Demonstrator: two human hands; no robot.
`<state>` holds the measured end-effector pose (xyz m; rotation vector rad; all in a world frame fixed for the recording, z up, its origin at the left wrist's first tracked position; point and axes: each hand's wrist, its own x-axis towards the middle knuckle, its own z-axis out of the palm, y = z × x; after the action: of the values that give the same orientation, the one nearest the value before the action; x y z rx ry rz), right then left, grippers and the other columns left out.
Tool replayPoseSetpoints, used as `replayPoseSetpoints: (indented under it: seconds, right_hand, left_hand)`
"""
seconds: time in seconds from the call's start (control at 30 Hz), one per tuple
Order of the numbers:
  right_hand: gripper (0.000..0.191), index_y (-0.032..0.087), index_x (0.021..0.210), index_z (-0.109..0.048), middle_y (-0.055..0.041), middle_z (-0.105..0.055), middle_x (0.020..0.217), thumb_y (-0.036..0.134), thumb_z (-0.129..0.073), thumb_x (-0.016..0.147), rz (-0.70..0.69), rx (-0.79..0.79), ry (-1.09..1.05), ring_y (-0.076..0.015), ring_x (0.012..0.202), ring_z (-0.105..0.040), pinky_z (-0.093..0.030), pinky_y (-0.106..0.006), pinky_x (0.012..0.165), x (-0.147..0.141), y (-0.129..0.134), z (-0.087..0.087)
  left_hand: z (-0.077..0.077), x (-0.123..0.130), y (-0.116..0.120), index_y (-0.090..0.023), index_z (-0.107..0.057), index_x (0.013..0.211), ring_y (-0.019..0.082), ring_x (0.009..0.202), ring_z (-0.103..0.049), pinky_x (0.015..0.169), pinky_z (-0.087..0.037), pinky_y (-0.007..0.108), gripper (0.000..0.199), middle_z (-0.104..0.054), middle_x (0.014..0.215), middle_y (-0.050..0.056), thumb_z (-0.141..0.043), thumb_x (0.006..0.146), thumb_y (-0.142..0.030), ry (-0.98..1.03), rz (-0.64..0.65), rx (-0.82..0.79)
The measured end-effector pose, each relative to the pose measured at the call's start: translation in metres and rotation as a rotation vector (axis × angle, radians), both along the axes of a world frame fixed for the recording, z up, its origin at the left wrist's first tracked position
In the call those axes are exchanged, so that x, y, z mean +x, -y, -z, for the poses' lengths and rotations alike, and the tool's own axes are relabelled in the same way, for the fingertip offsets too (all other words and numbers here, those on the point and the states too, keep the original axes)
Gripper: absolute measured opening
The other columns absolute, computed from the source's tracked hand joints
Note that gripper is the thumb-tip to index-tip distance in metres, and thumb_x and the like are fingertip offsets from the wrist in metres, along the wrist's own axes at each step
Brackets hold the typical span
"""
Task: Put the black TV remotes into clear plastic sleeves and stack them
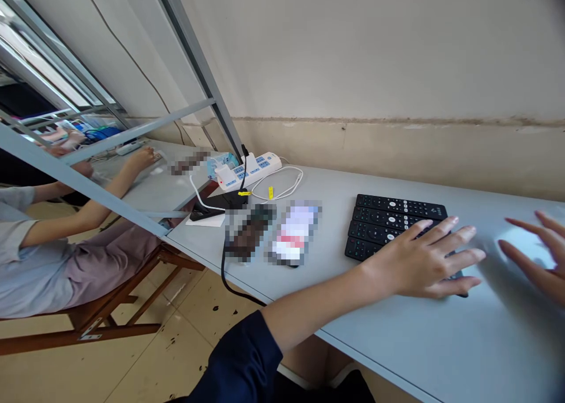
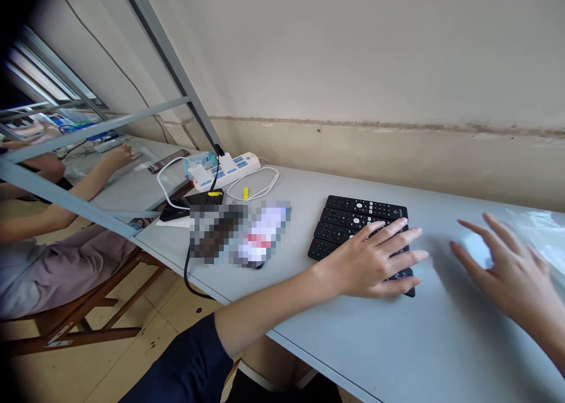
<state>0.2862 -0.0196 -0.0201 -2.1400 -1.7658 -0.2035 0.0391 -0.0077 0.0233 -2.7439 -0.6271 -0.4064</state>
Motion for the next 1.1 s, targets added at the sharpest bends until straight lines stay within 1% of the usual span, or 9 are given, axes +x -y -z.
replayPoseSetpoints:
  seconds: [0.07, 0.17, 0.3, 0.43, 0.53, 0.67, 0.8, 0.9, 1.1]
  right_hand:
    - [0.076, 0.024, 0.124, -0.051, -0.0155, -0.041, 0.142, 0.068, -0.012, 0.076, -0.041, -0.146, -0.077, -0.0308, 0.128, -0.042, -0.029, -0.052, 0.106, -0.022, 0.001, -0.009]
    - [0.087, 0.016, 0.131, -0.045, -0.0195, -0.04, 0.143, 0.067, -0.009, 0.069, -0.062, -0.324, -0.097, -0.03, 0.136, -0.032, -0.024, -0.052, 0.109, -0.039, 0.001, -0.019]
    - [0.083, 0.015, 0.134, -0.042, -0.018, -0.041, 0.143, 0.06, -0.01, 0.073, -0.095, -0.419, -0.034, -0.0266, 0.138, -0.028, -0.024, -0.05, 0.11, -0.042, 0.002, -0.025]
    - [0.078, 0.011, 0.129, -0.047, -0.0195, -0.041, 0.143, 0.052, -0.008, 0.075, -0.085, -0.402, 0.015, -0.0264, 0.138, -0.029, -0.025, -0.05, 0.109, -0.04, 0.003, -0.023]
    - [0.067, 0.019, 0.11, -0.058, -0.0194, -0.048, 0.136, 0.052, -0.01, 0.075, -0.184, -0.33, 0.111, -0.028, 0.133, -0.037, -0.03, -0.052, 0.105, -0.034, 0.003, -0.016]
    - [0.058, 0.024, 0.091, -0.06, -0.0171, -0.057, 0.128, 0.053, -0.011, 0.079, -0.286, -0.262, 0.24, -0.032, 0.126, -0.045, -0.037, -0.056, 0.097, -0.022, -0.001, -0.009]
    - [0.057, 0.023, 0.089, -0.062, -0.0175, -0.058, 0.126, 0.051, -0.013, 0.08, -0.346, -0.228, 0.3, -0.0342, 0.123, -0.048, -0.041, -0.057, 0.092, -0.012, -0.002, -0.003]
    - [0.055, 0.024, 0.091, -0.063, -0.0162, -0.057, 0.128, 0.05, -0.017, 0.08, -0.404, -0.211, 0.32, -0.0334, 0.124, -0.047, -0.041, -0.058, 0.092, -0.008, -0.001, 0.001]
    - [0.069, 0.017, 0.112, -0.058, -0.0149, -0.047, 0.139, 0.052, -0.007, 0.081, -0.192, -0.321, 0.17, -0.0294, 0.135, -0.035, -0.037, -0.055, 0.1, -0.023, 0.001, -0.003]
  left_hand:
    - [0.0, 0.0, 0.0, -0.019, -0.05, 0.135, 0.022, 0.139, -0.03, 0.107, -0.031, 0.033, 0.054, -0.043, 0.145, 0.004, -0.012, 0.1, -0.035, 0.024, 0.01, 0.013]
    - [0.001, 0.0, 0.0, -0.02, -0.054, 0.13, 0.021, 0.138, -0.032, 0.106, -0.032, 0.033, 0.055, -0.043, 0.145, 0.004, -0.01, 0.1, -0.034, 0.043, 0.007, 0.01]
    - [0.006, 0.002, 0.002, -0.02, -0.054, 0.13, 0.021, 0.136, -0.034, 0.104, -0.034, 0.032, 0.054, -0.045, 0.143, 0.005, -0.011, 0.1, -0.034, 0.018, 0.003, -0.002]
    - [0.012, 0.005, 0.008, -0.022, -0.052, 0.132, 0.018, 0.134, -0.036, 0.105, -0.032, 0.033, 0.052, -0.046, 0.142, 0.003, -0.011, 0.1, -0.029, -0.022, 0.094, 0.031]
    - [0.014, 0.009, 0.016, -0.024, -0.051, 0.133, 0.016, 0.132, -0.04, 0.106, -0.032, 0.033, 0.053, -0.046, 0.143, 0.0, -0.01, 0.1, -0.024, -0.05, 0.209, 0.058]
    - [0.014, 0.013, 0.023, -0.028, -0.055, 0.129, 0.013, 0.127, -0.045, 0.103, -0.035, 0.029, 0.054, -0.049, 0.14, -0.004, -0.011, 0.1, -0.019, -0.092, 0.33, 0.072]
    - [0.012, 0.013, 0.022, -0.026, -0.051, 0.134, 0.011, 0.126, -0.046, 0.1, -0.037, 0.025, 0.054, -0.051, 0.138, -0.004, -0.008, 0.101, -0.018, -0.135, 0.364, 0.079]
    - [0.011, 0.011, 0.02, -0.027, -0.056, 0.129, 0.011, 0.124, -0.048, 0.1, -0.037, 0.026, 0.057, -0.052, 0.137, -0.003, -0.009, 0.101, -0.014, -0.124, 0.343, 0.087]
    - [0.012, 0.008, 0.011, -0.026, -0.067, 0.11, 0.012, 0.12, -0.051, 0.098, -0.037, 0.028, 0.05, -0.056, 0.132, -0.003, -0.023, 0.098, -0.007, -0.081, 0.347, 0.105]
